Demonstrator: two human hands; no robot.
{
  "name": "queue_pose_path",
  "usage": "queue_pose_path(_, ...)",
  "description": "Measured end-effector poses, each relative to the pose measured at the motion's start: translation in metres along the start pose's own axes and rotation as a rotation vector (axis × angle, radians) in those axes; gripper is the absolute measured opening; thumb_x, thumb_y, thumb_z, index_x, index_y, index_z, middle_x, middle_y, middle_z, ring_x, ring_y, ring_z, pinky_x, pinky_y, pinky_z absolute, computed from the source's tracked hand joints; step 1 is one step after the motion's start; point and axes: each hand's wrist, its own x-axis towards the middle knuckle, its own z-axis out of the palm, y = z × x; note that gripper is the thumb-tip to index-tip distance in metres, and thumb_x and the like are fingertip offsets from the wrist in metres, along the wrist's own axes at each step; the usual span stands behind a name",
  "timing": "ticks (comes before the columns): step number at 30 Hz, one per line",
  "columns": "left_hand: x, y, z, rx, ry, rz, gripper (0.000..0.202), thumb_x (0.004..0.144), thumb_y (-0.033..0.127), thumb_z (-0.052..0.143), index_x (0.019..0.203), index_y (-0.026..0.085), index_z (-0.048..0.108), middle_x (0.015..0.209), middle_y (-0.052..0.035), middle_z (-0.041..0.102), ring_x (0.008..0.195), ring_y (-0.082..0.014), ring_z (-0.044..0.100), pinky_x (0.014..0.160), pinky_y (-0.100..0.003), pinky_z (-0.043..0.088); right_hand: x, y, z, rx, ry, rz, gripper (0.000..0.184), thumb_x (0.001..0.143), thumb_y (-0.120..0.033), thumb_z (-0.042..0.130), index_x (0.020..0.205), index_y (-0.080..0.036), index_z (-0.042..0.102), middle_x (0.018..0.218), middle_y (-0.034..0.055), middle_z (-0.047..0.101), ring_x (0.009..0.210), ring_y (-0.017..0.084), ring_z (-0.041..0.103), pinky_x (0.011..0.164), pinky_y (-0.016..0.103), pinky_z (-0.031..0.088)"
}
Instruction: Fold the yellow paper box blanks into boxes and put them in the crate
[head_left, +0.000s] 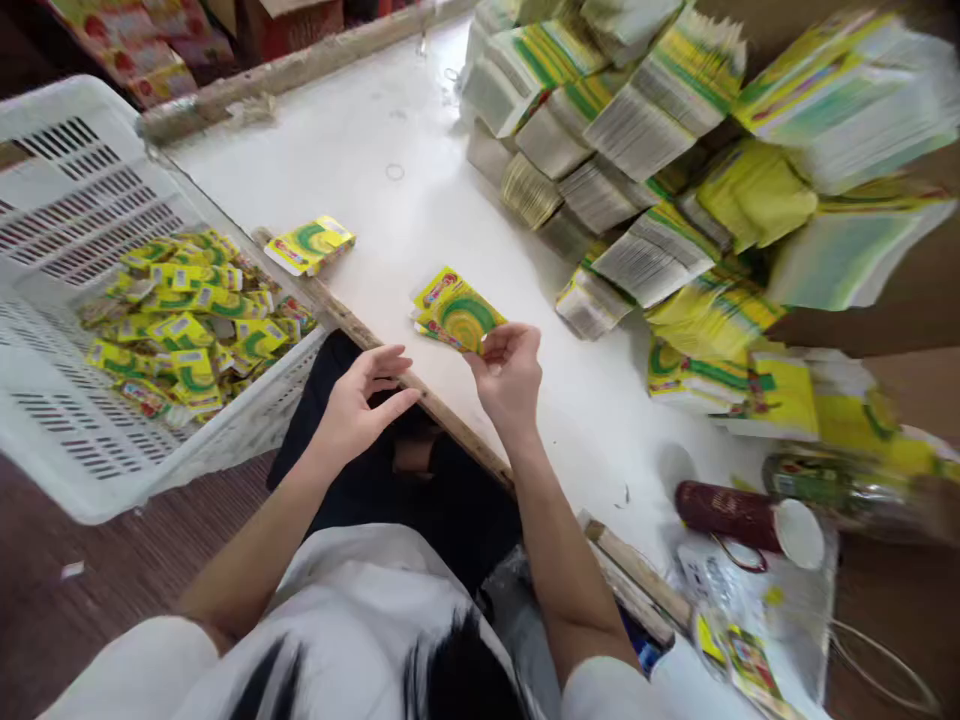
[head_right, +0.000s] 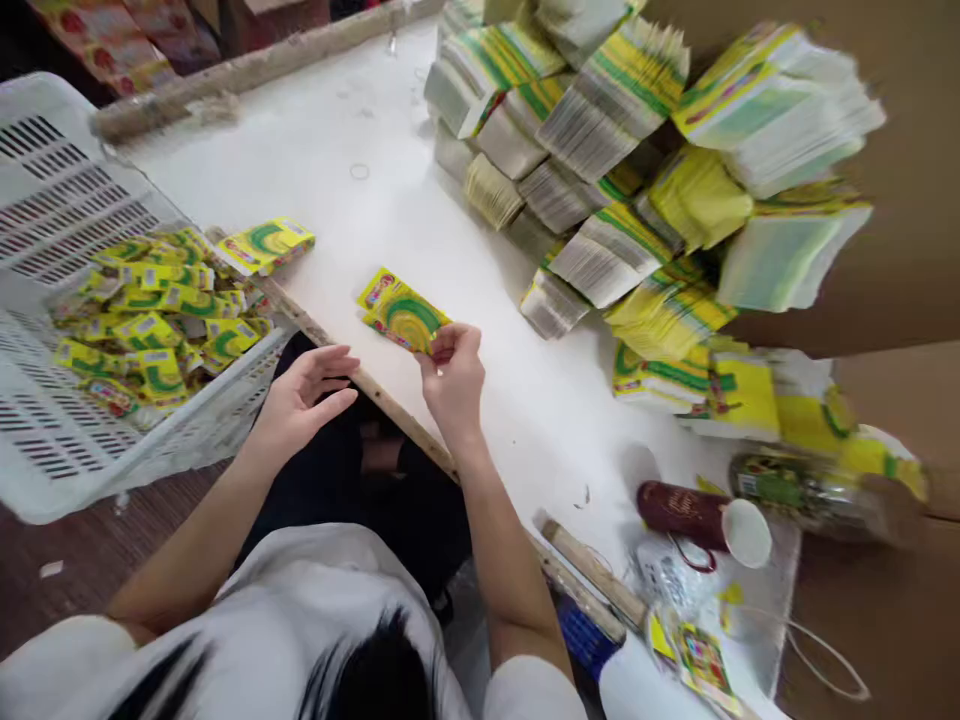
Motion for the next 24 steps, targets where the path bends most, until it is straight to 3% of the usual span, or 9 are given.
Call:
queue_pose_path(5,0.008,0.003,0.021,-0.437,-0.002,0.066,0.039,0.082,0.048,0.073,0.112,0.023,0.066,0.110,-0.0066,0.073,0.110,-0.0240,0.068,0.098,-0.039,0.053,-0.052,-0.035,0.010,0.242,-0.404,0.013,0.036,0.081,-0.013,0.070,0.107,-0.026,0.049,0.088,-0.0034,0.061,0.077,0.012,0.063,0.070,0.026,0.055)
queue_pose_path(7,0.011,0.012,0.028,-0.604,0.033,0.125,0.032,0.084,0.050,0.068,0.099,0.022,0.068,0.094,-0.0039,0.072,0.095,-0.0206,0.070,0.089,-0.036,0.056,-0.065,-0.045,0.014,0.342,-0.481,0.038,0.030,0.085,-0.018,0.070,0.105,-0.026,0.050,0.094,-0.0009,0.063,0.081,0.013,0.064,0.074,0.028,0.056)
queue_pose_path(10,0.014,0.024,0.035,-0.706,0.129,0.224,0.033,0.081,0.051,0.071,0.082,0.020,0.062,0.070,0.0017,0.058,0.067,-0.0136,0.062,0.071,-0.029,0.055,-0.074,-0.052,0.021,0.336,-0.510,0.022,0.034,0.082,-0.029,0.077,0.107,-0.026,0.053,0.102,0.0021,0.064,0.090,0.016,0.064,0.081,0.031,0.057)
queue_pose_path(12,0.014,0.024,0.037,-0.679,0.202,0.233,0.040,0.082,0.059,0.069,0.079,0.020,0.059,0.065,0.0033,0.052,0.060,-0.0118,0.056,0.065,-0.027,0.053,-0.074,-0.052,0.024,0.280,-0.489,-0.004,0.040,0.079,-0.032,0.080,0.109,-0.026,0.055,0.103,0.0024,0.063,0.091,0.017,0.063,0.082,0.032,0.057)
queue_pose_path(14,0.012,0.017,0.036,-0.605,0.216,0.205,0.048,0.080,0.069,0.066,0.086,0.021,0.060,0.070,0.0023,0.055,0.062,-0.0128,0.057,0.067,-0.028,0.054,-0.071,-0.049,0.024,0.262,-0.437,0.007,0.039,0.080,-0.029,0.079,0.110,-0.026,0.055,0.097,0.0010,0.063,0.085,0.016,0.062,0.078,0.032,0.056)
queue_pose_path(16,0.010,0.006,0.032,-0.500,0.158,0.196,0.055,0.076,0.073,0.067,0.096,0.022,0.061,0.078,0.0004,0.060,0.071,-0.0153,0.062,0.072,-0.030,0.054,-0.067,-0.046,0.021,0.261,-0.383,0.036,0.035,0.082,-0.023,0.076,0.110,-0.026,0.056,0.093,-0.0004,0.062,0.081,0.015,0.061,0.076,0.030,0.055)
queue_pose_path(19,0.008,-0.006,0.027,-0.342,0.103,0.240,0.054,0.070,0.066,0.076,0.101,0.024,0.060,0.085,-0.0004,0.063,0.076,-0.0160,0.064,0.072,-0.030,0.053,-0.065,-0.046,0.015,0.213,-0.394,0.027,0.033,0.086,-0.021,0.070,0.115,-0.026,0.057,0.097,0.0012,0.064,0.086,0.015,0.062,0.078,0.030,0.055)
queue_pose_path(22,0.010,-0.007,0.026,-0.269,0.255,0.269,0.047,0.065,0.055,0.084,0.090,0.023,0.059,0.076,0.0041,0.060,0.063,-0.0106,0.057,0.061,-0.024,0.048,-0.071,-0.047,0.016,0.199,-0.481,0.010,0.036,0.085,-0.027,0.073,0.118,-0.024,0.057,0.100,0.0032,0.066,0.086,0.016,0.064,0.078,0.031,0.056)
queue_pose_path(24,0.012,-0.004,0.027,-0.256,0.371,0.281,0.044,0.063,0.051,0.086,0.083,0.022,0.059,0.069,0.0065,0.058,0.056,-0.0080,0.052,0.055,-0.021,0.045,-0.075,-0.046,0.020,0.221,-0.489,0.026,0.029,0.084,-0.029,0.074,0.109,-0.023,0.061,0.095,0.0020,0.067,0.081,0.015,0.065,0.074,0.029,0.057)
